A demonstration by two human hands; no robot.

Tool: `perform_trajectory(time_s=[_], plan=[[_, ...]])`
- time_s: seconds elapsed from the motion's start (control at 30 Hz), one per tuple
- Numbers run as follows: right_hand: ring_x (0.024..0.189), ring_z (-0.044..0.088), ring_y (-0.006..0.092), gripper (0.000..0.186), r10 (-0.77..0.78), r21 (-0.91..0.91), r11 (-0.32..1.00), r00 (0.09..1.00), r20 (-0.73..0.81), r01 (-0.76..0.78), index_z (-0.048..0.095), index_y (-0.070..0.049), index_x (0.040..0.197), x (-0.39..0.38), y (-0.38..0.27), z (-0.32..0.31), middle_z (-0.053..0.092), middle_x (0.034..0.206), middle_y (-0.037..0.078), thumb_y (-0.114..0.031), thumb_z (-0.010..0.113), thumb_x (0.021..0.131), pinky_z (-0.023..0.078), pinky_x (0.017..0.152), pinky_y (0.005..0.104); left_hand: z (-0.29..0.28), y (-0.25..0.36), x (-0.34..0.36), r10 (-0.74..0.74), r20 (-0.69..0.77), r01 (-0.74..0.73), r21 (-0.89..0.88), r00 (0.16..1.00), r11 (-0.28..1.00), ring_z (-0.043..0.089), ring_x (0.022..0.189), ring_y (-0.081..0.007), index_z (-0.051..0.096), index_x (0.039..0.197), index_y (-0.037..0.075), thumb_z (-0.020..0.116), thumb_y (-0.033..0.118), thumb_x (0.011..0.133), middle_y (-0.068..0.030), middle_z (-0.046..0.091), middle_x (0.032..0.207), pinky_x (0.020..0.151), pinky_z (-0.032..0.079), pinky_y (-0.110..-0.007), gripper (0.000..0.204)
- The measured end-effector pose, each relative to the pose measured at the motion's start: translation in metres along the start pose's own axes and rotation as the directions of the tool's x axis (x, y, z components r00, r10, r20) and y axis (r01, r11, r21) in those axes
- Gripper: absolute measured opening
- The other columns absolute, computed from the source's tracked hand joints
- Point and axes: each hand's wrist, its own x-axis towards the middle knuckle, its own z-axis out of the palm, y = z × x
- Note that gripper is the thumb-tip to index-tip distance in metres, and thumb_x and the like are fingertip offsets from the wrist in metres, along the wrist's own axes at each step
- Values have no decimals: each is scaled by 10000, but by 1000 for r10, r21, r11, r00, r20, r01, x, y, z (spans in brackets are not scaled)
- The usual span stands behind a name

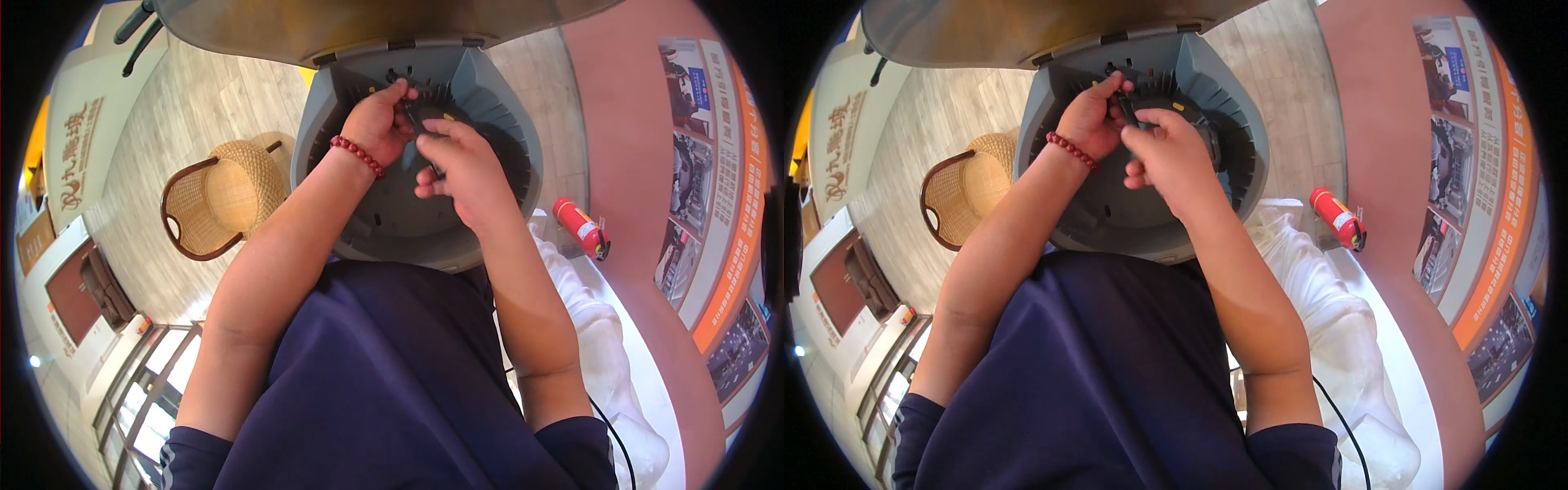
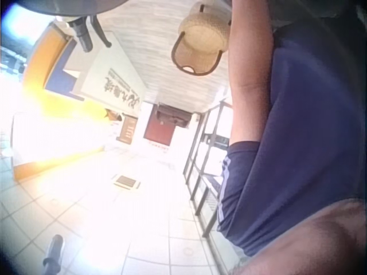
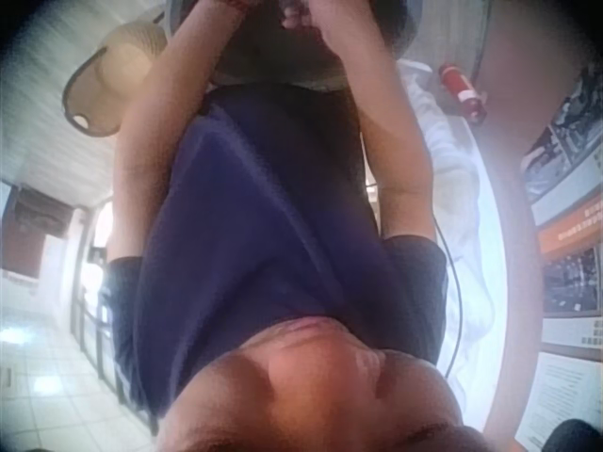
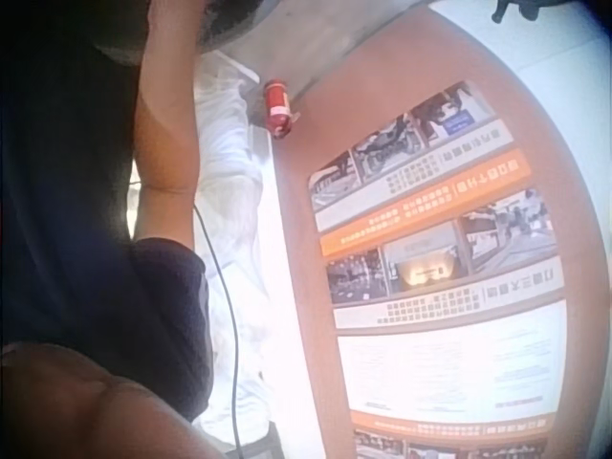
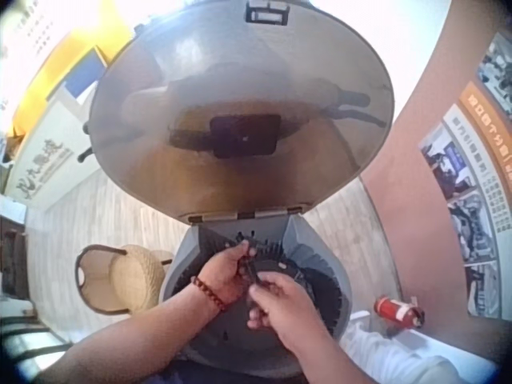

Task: Installing and securing a storage compartment onto a yellow electric motorcycle using a screwdriver.

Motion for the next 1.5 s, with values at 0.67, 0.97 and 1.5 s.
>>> perform_trajectory(time_s=[0.67,0.97,1.5], plan=[[529,485,105,210,176,348,919,982,61,-186,586,-41,879,7,3,-8,435,593,-14,-239,517,895,394,471,267,0,-2,-4,-12,87,17,-63,996,998,311,523,-84,528,859,28,478,194,920,28,340,583,507,300,-224,183],[553,502,107,269,-12,-159,987,996,-86,-2,535,27,871,3,6,5,423,545,2,-232,478,915,380,457,246,-5,-2,-1,-22,82,24,-34,996,999,304,512,-86,516,861,24,476,195,922,28,336,578,496,285,-237,185],[477,441,105,192,-59,-162,985,998,-7,57,544,-13,870,11,27,-4,454,593,-1,-188,473,903,336,402,246,-4,-6,-1,-45,15,46,-21,999,999,320,536,-93,540,838,55,487,202,913,33,339,589,510,295,-229,173]])
